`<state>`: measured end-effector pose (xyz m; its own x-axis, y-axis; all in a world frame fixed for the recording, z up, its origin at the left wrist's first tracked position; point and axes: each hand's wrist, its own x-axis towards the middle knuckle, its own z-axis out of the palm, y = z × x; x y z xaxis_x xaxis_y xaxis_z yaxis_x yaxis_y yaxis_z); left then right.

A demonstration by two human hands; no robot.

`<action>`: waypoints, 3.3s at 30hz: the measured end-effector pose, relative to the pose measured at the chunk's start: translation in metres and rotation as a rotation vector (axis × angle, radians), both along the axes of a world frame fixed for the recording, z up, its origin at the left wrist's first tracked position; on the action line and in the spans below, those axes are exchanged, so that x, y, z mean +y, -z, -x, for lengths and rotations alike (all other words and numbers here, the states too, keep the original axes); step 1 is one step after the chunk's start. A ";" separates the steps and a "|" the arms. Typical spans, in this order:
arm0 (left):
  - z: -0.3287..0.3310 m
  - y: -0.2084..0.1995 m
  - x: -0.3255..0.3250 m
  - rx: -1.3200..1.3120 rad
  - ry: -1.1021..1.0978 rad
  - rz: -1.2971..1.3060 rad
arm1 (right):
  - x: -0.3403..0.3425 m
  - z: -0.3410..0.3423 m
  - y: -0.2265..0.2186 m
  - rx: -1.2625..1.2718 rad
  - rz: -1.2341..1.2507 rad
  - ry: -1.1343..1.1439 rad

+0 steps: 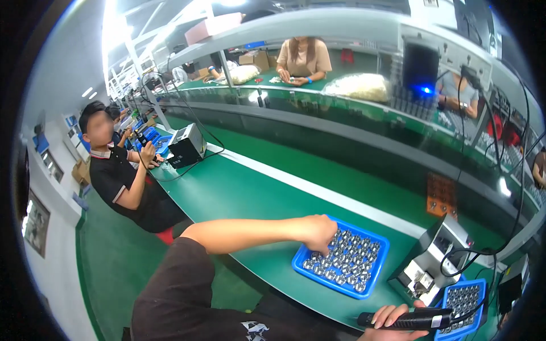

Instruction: The person secures electronic components into a blue tray with an electric screwdriver, driving screws to fasten them in place.

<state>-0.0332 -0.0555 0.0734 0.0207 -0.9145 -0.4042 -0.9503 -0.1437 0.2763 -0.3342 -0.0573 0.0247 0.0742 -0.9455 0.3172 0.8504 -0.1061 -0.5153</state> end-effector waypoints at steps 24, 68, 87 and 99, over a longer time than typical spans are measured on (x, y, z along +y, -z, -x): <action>0.006 0.031 0.021 -0.009 -0.154 0.300 | 0.002 0.015 0.016 -0.072 0.126 -0.194; 0.016 0.011 0.018 0.121 -0.294 0.197 | 0.001 0.013 0.018 -0.008 0.094 -0.163; 0.142 -0.087 -0.072 0.434 0.308 0.949 | 0.012 0.040 0.001 0.109 0.085 -0.077; 0.053 -0.057 -0.051 0.360 0.500 0.768 | 0.026 0.069 0.001 0.211 0.086 -0.004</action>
<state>-0.0866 -0.1064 0.1301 -0.4482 -0.8009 0.3972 -0.6934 0.5919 0.4110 -0.4032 -0.0308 0.0234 0.1513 -0.9153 0.3732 0.7251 -0.1538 -0.6712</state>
